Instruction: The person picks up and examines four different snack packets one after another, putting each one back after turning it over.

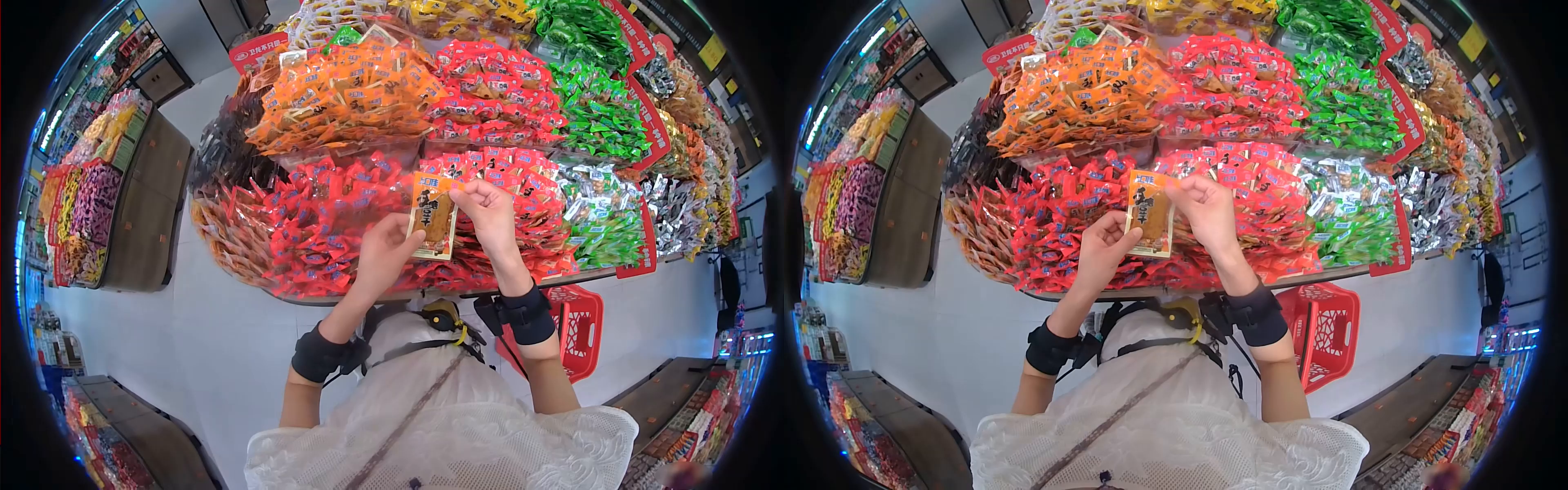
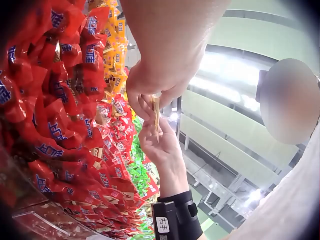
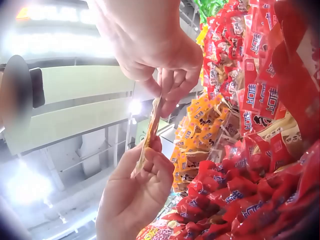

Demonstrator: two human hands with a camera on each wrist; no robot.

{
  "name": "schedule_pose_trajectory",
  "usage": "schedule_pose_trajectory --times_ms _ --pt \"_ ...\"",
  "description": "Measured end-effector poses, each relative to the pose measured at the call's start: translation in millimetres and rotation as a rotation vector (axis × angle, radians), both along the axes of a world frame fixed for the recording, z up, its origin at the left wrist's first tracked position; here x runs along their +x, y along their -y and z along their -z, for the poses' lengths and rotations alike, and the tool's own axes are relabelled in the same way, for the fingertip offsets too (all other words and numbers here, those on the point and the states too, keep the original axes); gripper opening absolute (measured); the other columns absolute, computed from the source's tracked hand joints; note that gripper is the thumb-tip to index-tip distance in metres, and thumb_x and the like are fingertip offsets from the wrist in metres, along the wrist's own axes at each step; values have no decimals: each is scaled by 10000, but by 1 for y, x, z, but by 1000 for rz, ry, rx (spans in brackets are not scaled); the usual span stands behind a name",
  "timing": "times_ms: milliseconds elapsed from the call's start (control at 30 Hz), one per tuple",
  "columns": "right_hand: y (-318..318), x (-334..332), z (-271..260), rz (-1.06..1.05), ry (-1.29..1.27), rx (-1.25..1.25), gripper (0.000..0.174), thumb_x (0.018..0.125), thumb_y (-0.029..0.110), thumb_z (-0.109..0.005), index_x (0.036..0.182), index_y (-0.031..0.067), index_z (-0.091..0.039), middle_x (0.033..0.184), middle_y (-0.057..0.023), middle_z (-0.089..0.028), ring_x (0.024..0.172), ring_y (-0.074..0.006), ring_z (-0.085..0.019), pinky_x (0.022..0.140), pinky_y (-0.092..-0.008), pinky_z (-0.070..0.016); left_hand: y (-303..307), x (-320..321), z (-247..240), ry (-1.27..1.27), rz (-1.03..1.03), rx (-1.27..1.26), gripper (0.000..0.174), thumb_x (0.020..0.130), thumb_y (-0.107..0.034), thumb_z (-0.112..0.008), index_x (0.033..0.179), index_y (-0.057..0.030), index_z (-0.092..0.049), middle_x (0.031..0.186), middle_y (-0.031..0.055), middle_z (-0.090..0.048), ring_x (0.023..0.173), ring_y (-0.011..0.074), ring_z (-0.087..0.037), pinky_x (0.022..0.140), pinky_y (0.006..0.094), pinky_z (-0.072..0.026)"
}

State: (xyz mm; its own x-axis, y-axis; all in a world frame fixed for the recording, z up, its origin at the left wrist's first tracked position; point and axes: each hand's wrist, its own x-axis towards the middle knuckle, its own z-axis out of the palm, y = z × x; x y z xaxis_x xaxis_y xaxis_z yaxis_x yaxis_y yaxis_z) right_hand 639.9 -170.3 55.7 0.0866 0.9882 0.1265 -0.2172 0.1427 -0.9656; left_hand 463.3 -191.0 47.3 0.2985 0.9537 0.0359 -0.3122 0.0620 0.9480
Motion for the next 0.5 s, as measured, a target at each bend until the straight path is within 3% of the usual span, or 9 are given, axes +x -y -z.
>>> schedule_pose_trajectory --times_ms 100,200,333,433,500 --pt "1 0 1 5 -1 10 89 834 63 -602 757 25 -578 596 22 -582 471 16 -415 416 -167 -261 -1 -4 4 -42 55 0 165 836 -4 -568 992 28 -528 904 63 -621 826 91 -587 722 225 -474" --pt "3 0 -4 9 -6 -16 86 829 55 -605 752 21 -585 598 22 -581 480 11 -425 429 -164 -278 0 -5 5 -60 48 -5 166 835 -8 -572 991 27 -529 902 63 -622 824 91 -588 722 225 -474" --pt "5 6 -3 -44 26 -80 47 823 50 -605 799 10 -602 763 -18 -635 678 -31 -565 645 -172 -436 -1 -6 10 -79 50 4 171 833 -11 -576 994 28 -534 900 62 -622 819 90 -589 725 224 -475" --pt "5 2 -3 -52 -92 -164 93 807 108 -632 755 32 -623 642 22 -599 522 1 -464 469 -170 -318 0 -8 8 -79 47 -16 180 832 -13 -577 1002 31 -538 900 60 -622 822 87 -587 729 224 -474" --pt "6 5 1 -83 -123 -191 103 806 128 -636 787 27 -633 700 10 -616 575 -15 -507 513 -168 -360 1 -9 7 -90 45 -17 186 832 -13 -577 1009 33 -539 900 59 -622 828 86 -585 732 224 -474"
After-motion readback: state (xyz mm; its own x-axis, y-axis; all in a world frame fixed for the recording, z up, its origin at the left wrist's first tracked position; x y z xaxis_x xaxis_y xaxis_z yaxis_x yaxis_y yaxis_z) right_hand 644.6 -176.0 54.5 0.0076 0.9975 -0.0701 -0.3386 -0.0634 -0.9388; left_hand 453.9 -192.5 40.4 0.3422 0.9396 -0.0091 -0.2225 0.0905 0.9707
